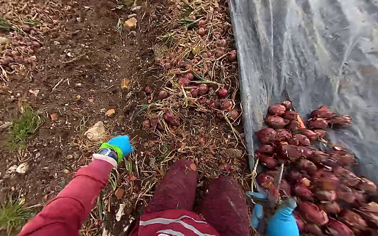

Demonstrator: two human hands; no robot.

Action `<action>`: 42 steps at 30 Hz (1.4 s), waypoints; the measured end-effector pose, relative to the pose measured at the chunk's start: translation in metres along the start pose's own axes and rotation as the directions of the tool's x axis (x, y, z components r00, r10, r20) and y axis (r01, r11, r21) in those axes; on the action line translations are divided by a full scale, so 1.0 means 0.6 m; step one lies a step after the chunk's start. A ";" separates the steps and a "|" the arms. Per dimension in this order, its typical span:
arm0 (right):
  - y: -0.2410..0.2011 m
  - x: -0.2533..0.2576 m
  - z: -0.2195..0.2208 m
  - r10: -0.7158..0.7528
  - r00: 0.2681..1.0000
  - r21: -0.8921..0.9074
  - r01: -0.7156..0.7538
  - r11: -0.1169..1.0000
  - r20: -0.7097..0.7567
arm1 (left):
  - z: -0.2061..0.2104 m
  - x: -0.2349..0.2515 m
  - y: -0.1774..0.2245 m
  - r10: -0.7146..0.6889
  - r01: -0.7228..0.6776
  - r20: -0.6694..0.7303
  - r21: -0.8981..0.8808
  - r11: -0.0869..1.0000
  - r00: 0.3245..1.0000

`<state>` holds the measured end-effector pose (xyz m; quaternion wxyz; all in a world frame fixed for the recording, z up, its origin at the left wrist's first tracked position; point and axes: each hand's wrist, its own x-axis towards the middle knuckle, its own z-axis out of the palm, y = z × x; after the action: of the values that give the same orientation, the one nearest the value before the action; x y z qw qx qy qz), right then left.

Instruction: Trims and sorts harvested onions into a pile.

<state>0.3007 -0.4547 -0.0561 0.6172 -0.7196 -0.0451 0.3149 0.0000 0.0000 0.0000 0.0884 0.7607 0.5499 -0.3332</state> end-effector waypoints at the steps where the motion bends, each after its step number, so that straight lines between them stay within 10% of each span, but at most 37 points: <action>1: -0.001 -0.002 0.034 0.083 0.995 0.000 -0.083 0.997 0.049 | 0.014 0.009 0.031 -0.026 0.018 -0.042 -0.166 0.986 0.999; 5: 0.028 0.018 0.117 0.179 0.946 -0.064 -0.168 0.984 0.269 | 0.100 0.122 0.231 -0.087 0.073 0.007 -0.609 0.790 0.996; 11: 0.012 0.063 0.148 0.286 0.929 -0.135 -0.260 0.956 0.234 | 0.233 0.239 0.478 -0.119 0.276 0.287 -0.603 0.749 0.950; 17: 0.057 0.148 0.096 0.469 0.866 0.061 -0.485 0.872 0.173 | 0.141 0.160 0.454 0.265 -0.174 0.033 -0.674 0.718 0.964; 24: 0.010 0.155 0.221 0.180 0.875 -0.025 -0.190 0.982 0.449 | -0.042 -0.027 0.412 0.809 -0.739 0.171 -0.334 0.585 0.563; 31: -0.028 0.089 0.201 0.048 0.813 -0.040 -0.030 0.999 0.580 | -0.084 -0.091 0.334 0.754 -0.774 0.194 0.053 0.631 0.627; 38: -0.023 -0.023 0.109 -0.114 0.932 0.173 0.056 0.983 0.345 | -0.036 -0.164 0.393 0.700 -0.729 -0.207 -0.232 0.644 0.684; 42: 0.001 -0.039 0.067 0.101 0.904 -0.217 -0.009 0.976 0.416 | -0.046 -0.274 0.433 0.851 -0.849 0.012 0.080 0.523 0.525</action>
<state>0.2613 -0.4311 -0.0491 0.5042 -0.6957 -0.1908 0.4748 0.2152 -0.2126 0.0602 0.2026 0.9397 0.0979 -0.2577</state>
